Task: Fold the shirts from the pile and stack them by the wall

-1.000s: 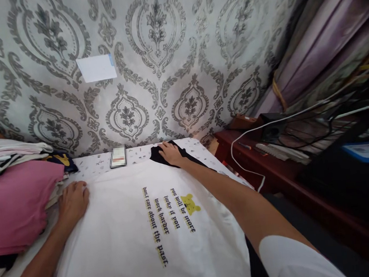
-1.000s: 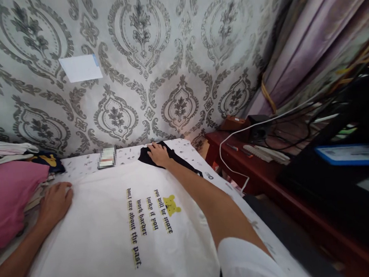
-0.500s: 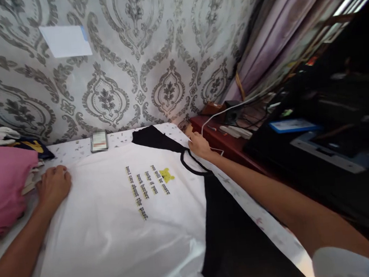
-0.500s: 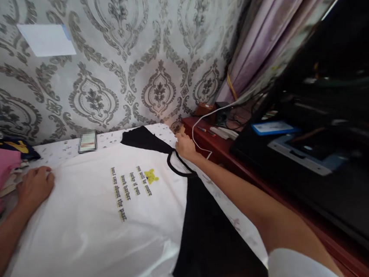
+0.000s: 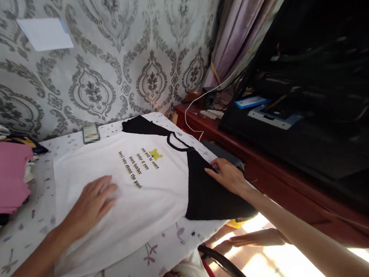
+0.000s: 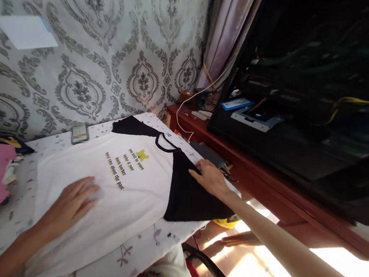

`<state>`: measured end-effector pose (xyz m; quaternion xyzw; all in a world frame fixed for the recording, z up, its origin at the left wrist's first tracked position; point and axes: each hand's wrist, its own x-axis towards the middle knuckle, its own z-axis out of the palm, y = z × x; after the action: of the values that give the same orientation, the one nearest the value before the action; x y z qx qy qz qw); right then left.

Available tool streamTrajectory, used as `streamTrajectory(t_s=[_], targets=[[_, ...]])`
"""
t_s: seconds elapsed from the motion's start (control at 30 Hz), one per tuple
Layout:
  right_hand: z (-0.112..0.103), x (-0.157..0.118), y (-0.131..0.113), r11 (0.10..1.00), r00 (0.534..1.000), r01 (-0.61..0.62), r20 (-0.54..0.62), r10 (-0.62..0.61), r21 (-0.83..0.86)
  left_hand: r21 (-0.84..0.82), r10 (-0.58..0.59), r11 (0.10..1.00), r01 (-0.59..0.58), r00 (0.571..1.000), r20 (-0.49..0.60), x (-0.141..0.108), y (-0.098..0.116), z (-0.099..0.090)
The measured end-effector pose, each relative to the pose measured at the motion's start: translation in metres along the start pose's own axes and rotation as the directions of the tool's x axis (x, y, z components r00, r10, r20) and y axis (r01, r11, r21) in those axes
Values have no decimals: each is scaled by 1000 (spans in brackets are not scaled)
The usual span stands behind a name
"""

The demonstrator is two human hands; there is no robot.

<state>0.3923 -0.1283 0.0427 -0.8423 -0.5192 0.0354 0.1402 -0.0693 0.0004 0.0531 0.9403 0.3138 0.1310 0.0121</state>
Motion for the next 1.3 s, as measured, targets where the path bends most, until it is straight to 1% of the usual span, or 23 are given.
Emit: streamTrajectory(t_s=[0.03,0.1,0.17,0.23,0.33,0.43,0.53,0.63,0.77,0.87,0.93,1.03,1.13,1.3], targets=[[-1,1,-2,1000,1000,-13,8,13,-9,-3,32,999,-32,999,9,-11,5,1],[-4,12,-13,999,999,-25,46,26,-25,-8,52,999,-52,999,0,-32,7,4],[-6,34,-31,999,995,-41,90,43,-28,-10,42,999,-43,998,-42,-47,0,6],[-6,62,-52,998,993,-57,107,59,-25,-12,24,1000,-25,996,-89,-53,-8,10],[0,106,-81,997,994,-65,86,68,-38,-19,11,1000,-13,991,-135,-51,-13,12],[8,144,-103,996,994,-79,68,82,-48,-15,2,1000,-5,986,-165,-46,-9,11],[17,175,-120,995,994,-95,56,98,-42,0,-15,1000,16,985,-173,-42,-2,10],[27,197,-129,997,997,-70,41,71,-24,2,-38,999,38,983,-177,-42,1,11],[39,215,-127,1000,1000,-22,13,22,8,6,-58,998,60,985,-164,-43,0,12],[41,220,-122,999,1000,-24,6,24,29,10,-56,998,59,986,-159,-45,-1,12],[38,220,-118,998,1000,-20,19,19,53,9,-62,998,64,987,-149,-45,-3,12],[28,209,-108,996,999,-17,30,14,90,8,-56,998,58,988,-145,-46,-7,14],[13,177,-89,995,999,-25,51,20,101,-1,-38,999,38,985,-166,-46,-11,17],[-4,102,-49,995,989,-79,127,70,62,-23,-38,999,35,987,-159,-46,-13,17]])
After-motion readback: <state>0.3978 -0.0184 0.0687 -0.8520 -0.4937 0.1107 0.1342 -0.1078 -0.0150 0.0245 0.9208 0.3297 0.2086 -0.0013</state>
